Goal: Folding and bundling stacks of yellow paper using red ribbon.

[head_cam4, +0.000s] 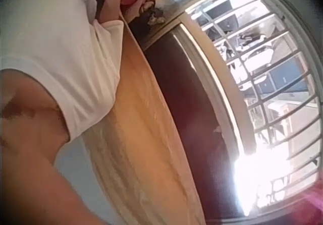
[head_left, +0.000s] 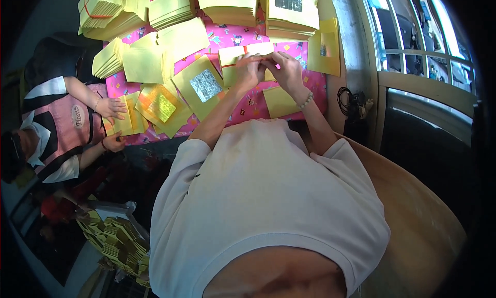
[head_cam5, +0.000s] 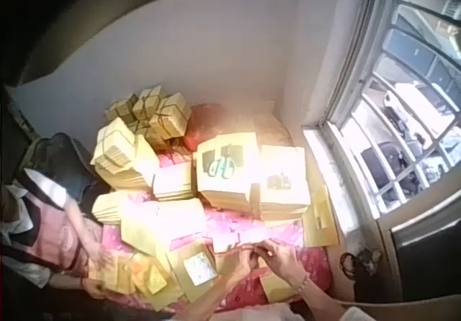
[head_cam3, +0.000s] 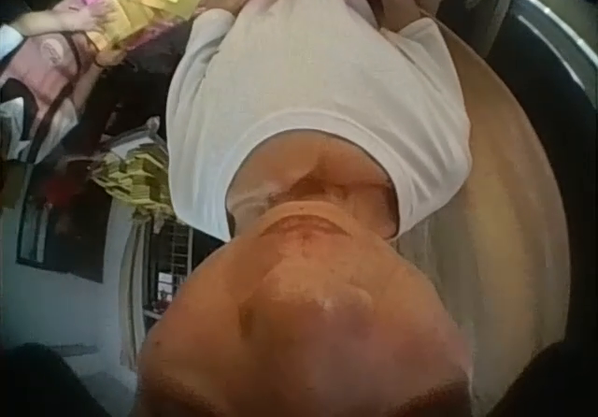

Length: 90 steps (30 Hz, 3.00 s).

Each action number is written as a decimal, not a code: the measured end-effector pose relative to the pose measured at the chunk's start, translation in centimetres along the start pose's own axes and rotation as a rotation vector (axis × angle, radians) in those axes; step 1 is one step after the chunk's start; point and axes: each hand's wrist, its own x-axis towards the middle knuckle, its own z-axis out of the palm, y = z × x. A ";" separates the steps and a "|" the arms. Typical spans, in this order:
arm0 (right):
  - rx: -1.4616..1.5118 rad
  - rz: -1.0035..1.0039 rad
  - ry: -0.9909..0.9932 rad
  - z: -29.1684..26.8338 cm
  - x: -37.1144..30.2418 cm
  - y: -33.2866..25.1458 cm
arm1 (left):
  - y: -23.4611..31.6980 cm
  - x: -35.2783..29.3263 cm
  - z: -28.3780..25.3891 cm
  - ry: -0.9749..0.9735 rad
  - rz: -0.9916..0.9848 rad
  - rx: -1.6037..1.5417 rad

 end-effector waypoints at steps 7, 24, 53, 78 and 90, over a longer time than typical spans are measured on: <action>0.415 0.128 0.044 0.1 -0.2 0.9 | -0.3 0.5 0.7 0.050 -0.058 -0.049; 0.718 0.326 -0.158 4.8 -3.7 10.0 | 0.9 1.3 -0.5 -0.080 -0.157 -0.305; 0.678 0.406 -0.131 1.4 -1.8 6.6 | 0.4 0.8 -0.7 -0.148 -0.238 -0.488; -0.281 -0.212 -0.316 -0.2 1.6 5.7 | -0.3 0.2 -0.4 0.214 0.145 -0.267; -0.165 0.059 -0.158 2.6 -1.7 8.3 | -1.8 -1.7 -2.3 0.169 0.009 -0.086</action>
